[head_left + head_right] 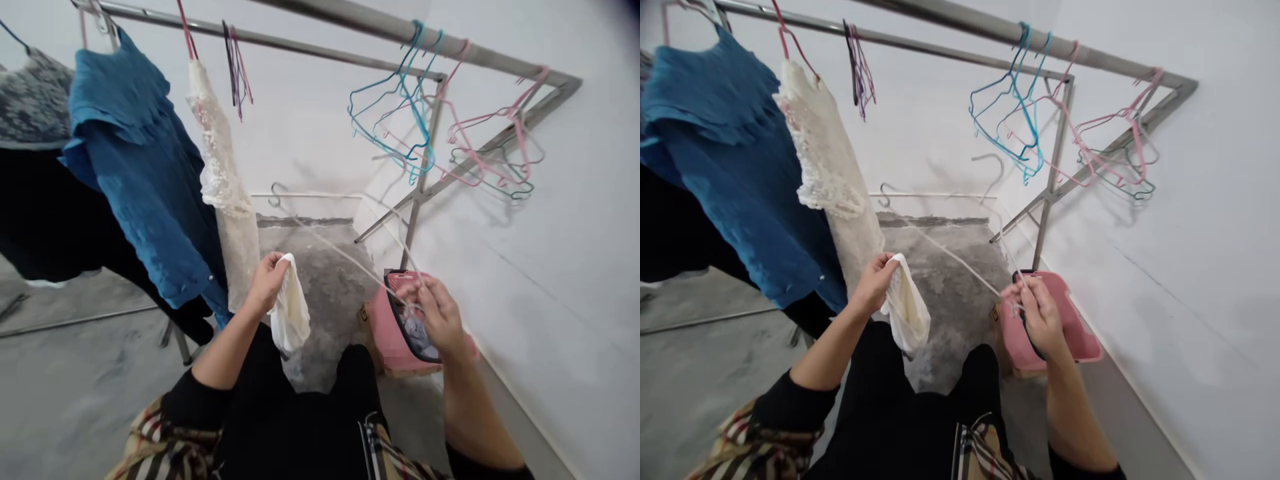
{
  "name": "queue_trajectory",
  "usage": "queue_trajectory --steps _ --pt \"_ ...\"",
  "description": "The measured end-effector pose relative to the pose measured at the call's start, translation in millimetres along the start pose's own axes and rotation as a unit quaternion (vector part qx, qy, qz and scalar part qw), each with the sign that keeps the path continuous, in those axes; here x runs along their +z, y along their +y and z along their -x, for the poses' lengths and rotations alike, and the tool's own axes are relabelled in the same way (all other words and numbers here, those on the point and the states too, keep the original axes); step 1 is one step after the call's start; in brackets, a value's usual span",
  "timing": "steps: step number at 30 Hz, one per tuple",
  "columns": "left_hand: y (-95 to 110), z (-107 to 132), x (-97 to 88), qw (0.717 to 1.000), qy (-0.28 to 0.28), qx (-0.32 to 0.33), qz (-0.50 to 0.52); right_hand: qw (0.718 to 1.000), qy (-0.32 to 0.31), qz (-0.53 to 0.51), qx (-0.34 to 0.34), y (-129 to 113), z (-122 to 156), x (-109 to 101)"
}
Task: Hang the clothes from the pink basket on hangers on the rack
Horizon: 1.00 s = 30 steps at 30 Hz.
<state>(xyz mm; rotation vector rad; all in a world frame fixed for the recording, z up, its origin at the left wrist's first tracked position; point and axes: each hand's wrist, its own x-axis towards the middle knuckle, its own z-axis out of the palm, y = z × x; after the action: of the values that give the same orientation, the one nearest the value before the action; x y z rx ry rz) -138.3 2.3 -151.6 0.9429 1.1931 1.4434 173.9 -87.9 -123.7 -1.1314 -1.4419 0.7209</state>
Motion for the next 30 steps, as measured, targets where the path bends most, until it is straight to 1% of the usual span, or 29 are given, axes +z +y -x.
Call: queue_trajectory --steps 2,5,8,11,14,16,18,20,22,26,27,28,30 --pt "-1 -11 -2.6 1.0 0.02 -0.002 0.001 0.999 -0.009 0.032 0.031 18 35 -19" --pt "-3 -24 -3.8 0.999 0.034 0.001 0.001 0.997 -0.034 0.057 0.043 30 73 -49" --pt "-4 -32 -1.0 0.999 0.035 0.006 -0.002 0.995 -0.044 0.087 0.03 27 92 -70" --pt "-2 -33 3.9 0.999 0.036 0.019 -0.013 0.988 -0.07 0.134 0.018 19 98 -74" --pt "0 -30 8.3 0.998 0.033 0.038 -0.033 0.984 -0.087 0.154 0.0 15 96 -62" --pt "2 -26 10.7 0.994 0.022 0.067 -0.083 0.985 -0.088 0.148 -0.009 17 93 -49" --pt "4 -21 13.3 0.979 0.012 0.112 -0.172 0.987 -0.092 0.134 0.006 21 90 -32" --pt "5 -14 16.7 0.955 0.002 0.154 -0.255 0.989 -0.093 0.11 0.035 29 87 -14" --pt "6 -5 21.0 0.941 -0.012 0.173 -0.289 0.991 -0.094 0.078 0.053 38 84 4" --pt "10 14 27.4 0.926 -0.038 0.205 -0.314 0.994 -0.087 0.009 0.066 55 81 35" --pt "12 17 27.7 0.915 -0.039 0.222 -0.336 0.994 -0.08 -0.012 0.071 58 81 40" --pt "15 19 27.3 0.897 -0.033 0.249 -0.364 0.994 -0.073 -0.034 0.077 61 81 43" --pt "22 19 25.0 0.842 -0.015 0.331 -0.426 0.991 -0.064 -0.075 0.088 65 82 45"
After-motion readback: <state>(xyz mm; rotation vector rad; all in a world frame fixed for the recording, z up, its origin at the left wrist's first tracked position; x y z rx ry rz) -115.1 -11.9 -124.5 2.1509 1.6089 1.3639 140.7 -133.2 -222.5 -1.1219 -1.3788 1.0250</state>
